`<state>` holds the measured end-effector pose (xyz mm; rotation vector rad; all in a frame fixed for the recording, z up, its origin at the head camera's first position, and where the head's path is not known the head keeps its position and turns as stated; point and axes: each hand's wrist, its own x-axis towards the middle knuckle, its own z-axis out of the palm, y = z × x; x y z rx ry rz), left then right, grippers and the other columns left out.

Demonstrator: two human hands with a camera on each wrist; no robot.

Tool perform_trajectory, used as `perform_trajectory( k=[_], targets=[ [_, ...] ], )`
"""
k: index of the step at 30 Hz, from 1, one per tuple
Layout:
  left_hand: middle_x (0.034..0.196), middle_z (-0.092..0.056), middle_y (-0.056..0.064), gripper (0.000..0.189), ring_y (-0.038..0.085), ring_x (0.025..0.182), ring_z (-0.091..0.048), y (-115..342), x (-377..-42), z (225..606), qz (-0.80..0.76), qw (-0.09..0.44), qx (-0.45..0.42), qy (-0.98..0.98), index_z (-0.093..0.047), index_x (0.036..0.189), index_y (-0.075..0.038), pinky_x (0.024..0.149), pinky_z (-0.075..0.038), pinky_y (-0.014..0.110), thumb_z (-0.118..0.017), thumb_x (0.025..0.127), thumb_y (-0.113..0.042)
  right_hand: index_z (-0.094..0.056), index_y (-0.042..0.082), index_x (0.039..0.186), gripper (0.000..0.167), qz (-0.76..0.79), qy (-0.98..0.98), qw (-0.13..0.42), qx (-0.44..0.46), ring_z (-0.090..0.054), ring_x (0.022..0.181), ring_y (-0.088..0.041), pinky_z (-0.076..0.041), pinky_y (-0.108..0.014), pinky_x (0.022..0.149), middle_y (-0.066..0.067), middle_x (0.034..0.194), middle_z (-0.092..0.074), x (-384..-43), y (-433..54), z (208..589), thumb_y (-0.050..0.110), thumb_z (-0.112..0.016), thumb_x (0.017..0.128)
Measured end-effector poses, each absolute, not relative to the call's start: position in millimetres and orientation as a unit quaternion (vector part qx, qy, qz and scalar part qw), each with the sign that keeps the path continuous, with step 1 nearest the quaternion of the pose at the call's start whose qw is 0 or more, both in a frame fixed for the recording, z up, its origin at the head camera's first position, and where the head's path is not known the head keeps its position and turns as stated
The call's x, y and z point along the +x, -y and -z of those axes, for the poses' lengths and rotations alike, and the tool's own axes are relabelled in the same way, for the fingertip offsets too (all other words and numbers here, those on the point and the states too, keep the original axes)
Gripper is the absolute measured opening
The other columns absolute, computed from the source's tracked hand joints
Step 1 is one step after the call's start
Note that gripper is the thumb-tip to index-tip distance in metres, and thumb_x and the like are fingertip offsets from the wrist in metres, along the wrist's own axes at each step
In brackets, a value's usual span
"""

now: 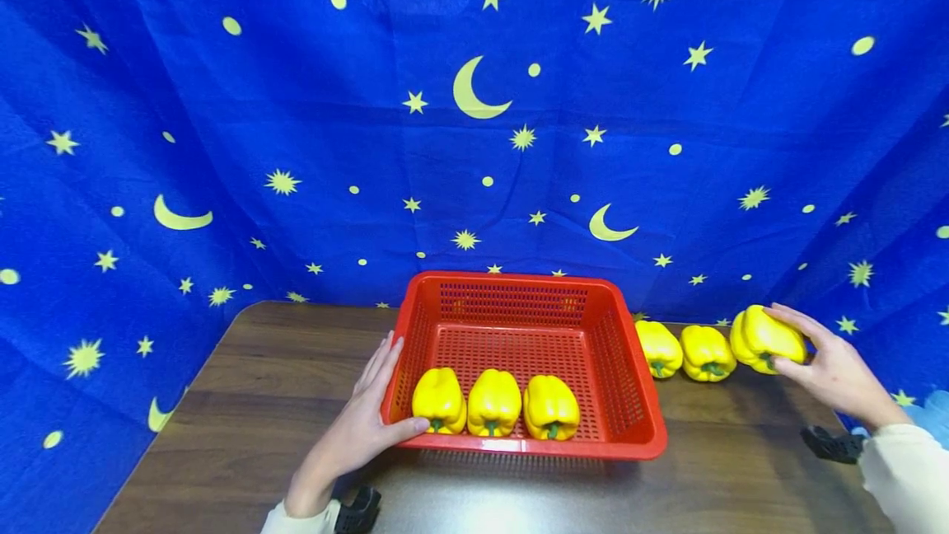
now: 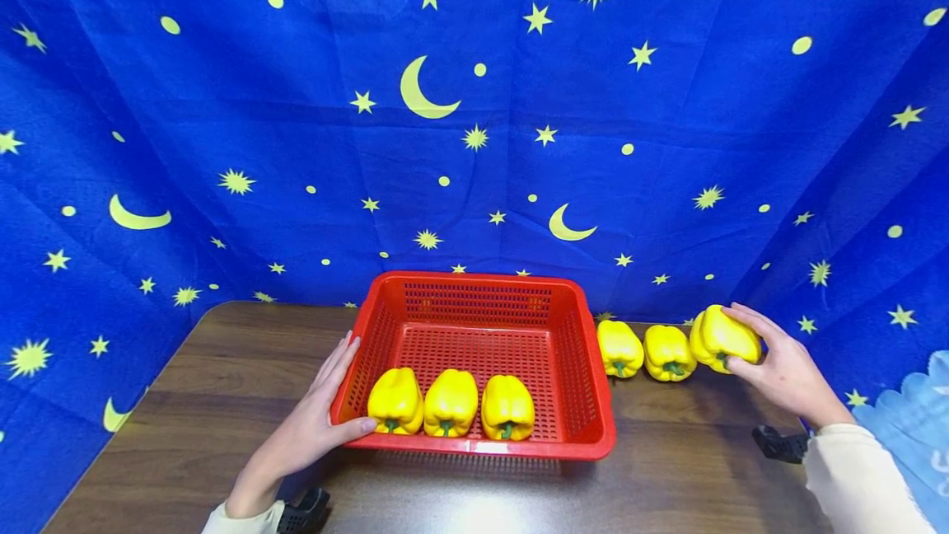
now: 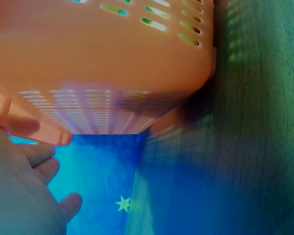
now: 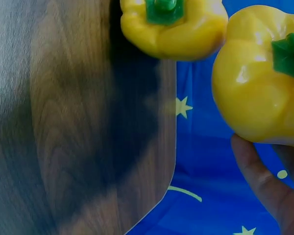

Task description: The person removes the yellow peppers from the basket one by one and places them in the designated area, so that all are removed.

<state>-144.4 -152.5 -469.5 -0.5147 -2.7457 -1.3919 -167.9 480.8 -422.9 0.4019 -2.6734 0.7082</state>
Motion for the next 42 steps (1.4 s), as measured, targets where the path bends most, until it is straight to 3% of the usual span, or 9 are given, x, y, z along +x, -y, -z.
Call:
perform_trajectory(
  k=[3, 5, 8, 18, 24, 31, 34, 39, 42],
  targets=[
    [0.168, -0.006, 0.015, 0.110, 0.043, 0.151, -0.010, 153.0, -144.4, 471.0, 0.441, 0.023, -0.177, 0.879, -0.016, 0.162, -0.014, 0.106, -0.020, 0.078, -0.083, 0.079, -0.041, -0.050, 0.001, 0.143, 0.071, -0.237, 0.948, 0.164, 0.136, -0.026, 0.112, 0.026, -0.022, 0.003, 0.081, 0.025, 0.149, -0.039, -168.3, -484.7, 423.7, -0.001, -0.078, 0.078],
    [0.168, -0.006, 0.015, 0.111, 0.043, 0.151, -0.010, 153.2, -144.5, 471.8, 0.441, 0.027, -0.180, 0.879, -0.016, 0.162, -0.014, 0.106, -0.021, 0.079, -0.083, 0.079, -0.041, -0.049, -0.001, 0.143, 0.071, -0.227, 0.952, 0.157, 0.130, -0.027, 0.108, 0.025, -0.024, 0.000, 0.078, -0.002, 0.151, -0.048, -168.8, -487.3, 424.3, 0.000, -0.079, 0.078],
    [0.168, -0.005, 0.013, 0.111, 0.042, 0.151, -0.010, 153.7, -144.9, 472.8, 0.442, 0.028, -0.182, 0.878, -0.015, 0.163, -0.016, 0.106, -0.020, 0.079, -0.083, 0.079, -0.040, -0.048, -0.004, 0.142, 0.071, -0.211, 0.959, 0.142, 0.123, -0.028, 0.101, 0.023, -0.029, -0.006, 0.074, -0.038, 0.133, -0.052, -170.5, -490.9, 425.8, 0.001, -0.079, 0.078],
    [0.168, -0.005, 0.014, 0.111, 0.044, 0.150, -0.010, 154.7, -144.7, 472.7, 0.441, 0.034, -0.190, 0.876, -0.015, 0.163, -0.015, 0.106, -0.020, 0.078, -0.084, 0.078, -0.038, -0.054, -0.004, 0.133, 0.068, -0.195, 0.956, 0.165, 0.145, -0.028, 0.104, 0.022, -0.023, -0.001, 0.080, -0.028, 0.129, -0.055, -176.8, -499.2, 446.1, -0.001, -0.081, 0.070],
    [0.169, -0.005, 0.013, 0.111, 0.043, 0.151, -0.010, 153.8, -144.6, 471.0, 0.443, 0.026, -0.181, 0.878, -0.015, 0.163, -0.015, 0.106, -0.020, 0.078, -0.083, 0.079, -0.040, -0.056, -0.003, 0.129, 0.068, -0.178, 0.964, 0.149, 0.130, -0.033, 0.099, 0.017, -0.032, -0.015, 0.073, -0.032, 0.122, -0.058, -177.9, -499.1, 450.1, 0.004, -0.083, 0.067],
    [0.168, -0.006, 0.014, 0.110, 0.043, 0.151, -0.010, 153.9, -144.6, 471.5, 0.445, 0.028, -0.185, 0.876, -0.016, 0.162, -0.013, 0.106, -0.020, 0.078, -0.083, 0.079, -0.038, -0.055, -0.004, 0.129, 0.070, -0.183, 0.961, 0.145, 0.151, -0.034, 0.101, 0.017, -0.028, -0.008, 0.078, -0.031, 0.121, -0.058, -177.9, -498.4, 459.1, 0.003, -0.083, 0.066],
    [0.168, -0.006, 0.014, 0.110, 0.044, 0.151, -0.010, 153.7, -144.6, 470.9, 0.446, 0.026, -0.184, 0.875, -0.016, 0.162, -0.013, 0.106, -0.020, 0.079, -0.083, 0.079, -0.038, -0.056, -0.003, 0.127, 0.068, -0.171, 0.967, 0.129, 0.140, -0.045, 0.099, 0.003, -0.033, -0.016, 0.074, -0.030, 0.122, -0.059, -177.9, -496.1, 460.3, 0.005, -0.084, 0.066],
    [0.168, -0.006, 0.013, 0.109, 0.043, 0.151, -0.010, 153.4, -144.5, 470.3, 0.446, 0.022, -0.180, 0.877, -0.016, 0.162, -0.014, 0.105, -0.022, 0.079, -0.082, 0.080, -0.040, -0.056, -0.004, 0.128, 0.067, -0.172, 0.971, 0.103, 0.131, -0.053, 0.102, -0.039, -0.032, -0.017, 0.076, -0.034, 0.128, -0.055, -178.9, -494.1, 462.0, 0.004, -0.083, 0.068],
    [0.168, -0.006, 0.014, 0.109, 0.043, 0.151, -0.010, 153.6, -144.3, 470.5, 0.444, 0.022, -0.179, 0.878, -0.016, 0.162, -0.014, 0.105, -0.022, 0.079, -0.082, 0.080, -0.041, -0.055, -0.005, 0.128, 0.067, -0.182, 0.969, 0.099, 0.135, -0.051, 0.104, -0.044, -0.029, -0.013, 0.078, -0.037, 0.129, -0.053, -180.0, -493.8, 463.8, 0.003, -0.082, 0.068]
  ],
)
